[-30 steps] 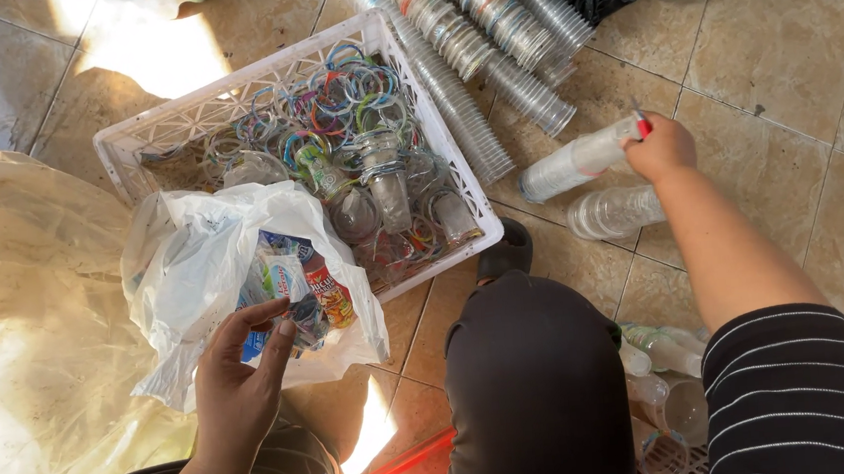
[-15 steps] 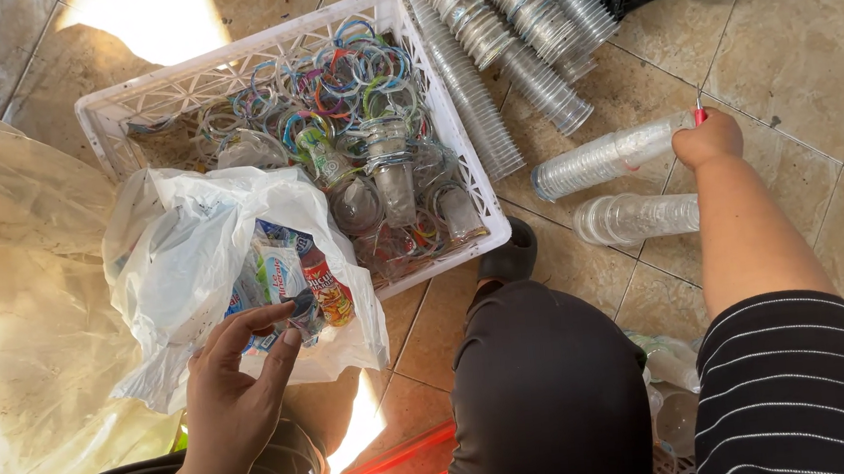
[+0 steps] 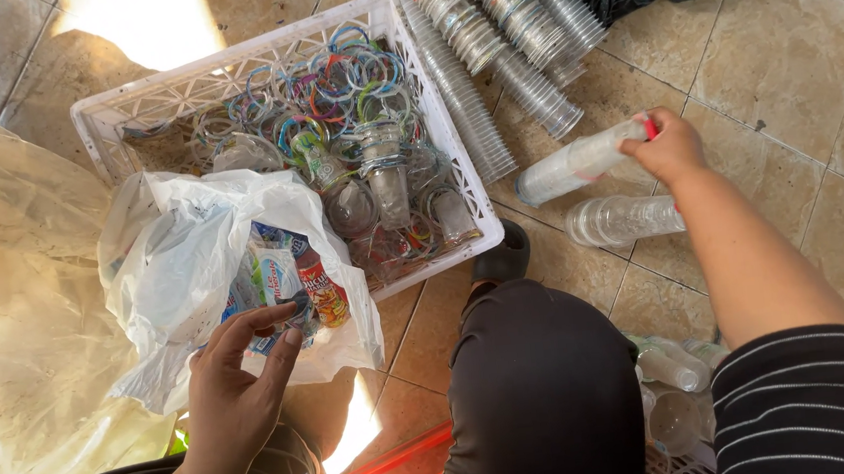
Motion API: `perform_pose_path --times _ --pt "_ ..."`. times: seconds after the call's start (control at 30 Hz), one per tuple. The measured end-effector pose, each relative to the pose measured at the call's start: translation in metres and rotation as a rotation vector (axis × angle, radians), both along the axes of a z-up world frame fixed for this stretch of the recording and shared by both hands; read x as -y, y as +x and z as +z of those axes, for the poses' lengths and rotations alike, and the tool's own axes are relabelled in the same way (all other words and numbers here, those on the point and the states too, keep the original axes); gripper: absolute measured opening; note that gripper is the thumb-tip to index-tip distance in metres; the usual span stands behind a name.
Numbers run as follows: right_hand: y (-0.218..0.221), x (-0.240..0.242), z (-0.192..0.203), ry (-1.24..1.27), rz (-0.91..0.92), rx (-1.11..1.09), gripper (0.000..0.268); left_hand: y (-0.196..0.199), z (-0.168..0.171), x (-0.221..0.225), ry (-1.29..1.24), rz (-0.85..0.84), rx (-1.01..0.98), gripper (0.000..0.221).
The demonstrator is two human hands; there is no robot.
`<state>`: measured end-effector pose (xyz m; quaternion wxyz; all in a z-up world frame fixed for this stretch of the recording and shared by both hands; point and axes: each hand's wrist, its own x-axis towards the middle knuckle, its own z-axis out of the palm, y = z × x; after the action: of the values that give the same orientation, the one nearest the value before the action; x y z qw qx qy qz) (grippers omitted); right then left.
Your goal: The person sits on the floor and uses red scissors to cut the bottoms off clear plastic cups. They retrieve cups from a large white bag and a white crate, cut them, and place the modified pieces into the crate.
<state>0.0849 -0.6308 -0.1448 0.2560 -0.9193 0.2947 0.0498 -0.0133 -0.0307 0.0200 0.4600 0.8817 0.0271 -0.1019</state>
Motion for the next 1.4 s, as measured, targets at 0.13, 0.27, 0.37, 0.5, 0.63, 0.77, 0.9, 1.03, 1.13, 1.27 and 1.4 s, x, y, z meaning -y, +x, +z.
perform_pose_path --times 0.13,0.27,0.37,0.5,0.63,0.77,0.9,1.03,1.13,1.27,1.4 --pt "-0.012 -0.027 -0.003 -0.079 0.155 0.005 0.060 -0.003 -0.003 0.000 0.003 0.000 0.007 0.025" --pt "-0.024 -0.055 0.001 -0.075 0.146 0.039 0.053 -0.004 -0.003 0.001 0.023 0.004 -0.015 0.026" --pt "-0.028 -0.070 0.008 -0.016 0.131 0.045 0.048 -0.006 -0.006 0.000 0.001 0.009 -0.012 0.027" --pt "-0.032 -0.078 0.001 -0.040 0.154 0.021 0.048 -0.006 -0.015 0.001 -0.010 0.022 -0.024 0.027" --pt "-0.034 -0.086 -0.008 -0.093 0.150 0.020 0.057 -0.008 -0.021 0.000 -0.031 0.021 0.033 0.026" --pt "-0.034 -0.091 -0.012 -0.145 0.174 0.011 0.061 -0.009 -0.023 0.000 0.063 -0.070 0.080 0.026" --pt "-0.031 -0.089 -0.032 -0.195 0.171 -0.053 0.055 -0.012 -0.029 0.004 0.031 -0.011 0.150 0.024" --pt "-0.035 -0.088 -0.036 -0.201 0.219 -0.030 0.063 -0.010 -0.017 0.006 -0.019 -0.027 0.114 0.026" --pt "-0.037 -0.092 -0.026 -0.147 0.229 -0.057 0.070 -0.011 -0.020 0.005 -0.017 -0.032 0.121 0.026" --pt "-0.043 -0.116 0.011 -0.032 0.216 -0.076 0.078 -0.010 -0.022 0.003 -0.018 -0.027 0.139 0.026" --pt "-0.045 -0.118 0.019 -0.001 0.156 -0.093 0.087 -0.011 -0.033 -0.004 0.036 -0.063 0.186 0.021"
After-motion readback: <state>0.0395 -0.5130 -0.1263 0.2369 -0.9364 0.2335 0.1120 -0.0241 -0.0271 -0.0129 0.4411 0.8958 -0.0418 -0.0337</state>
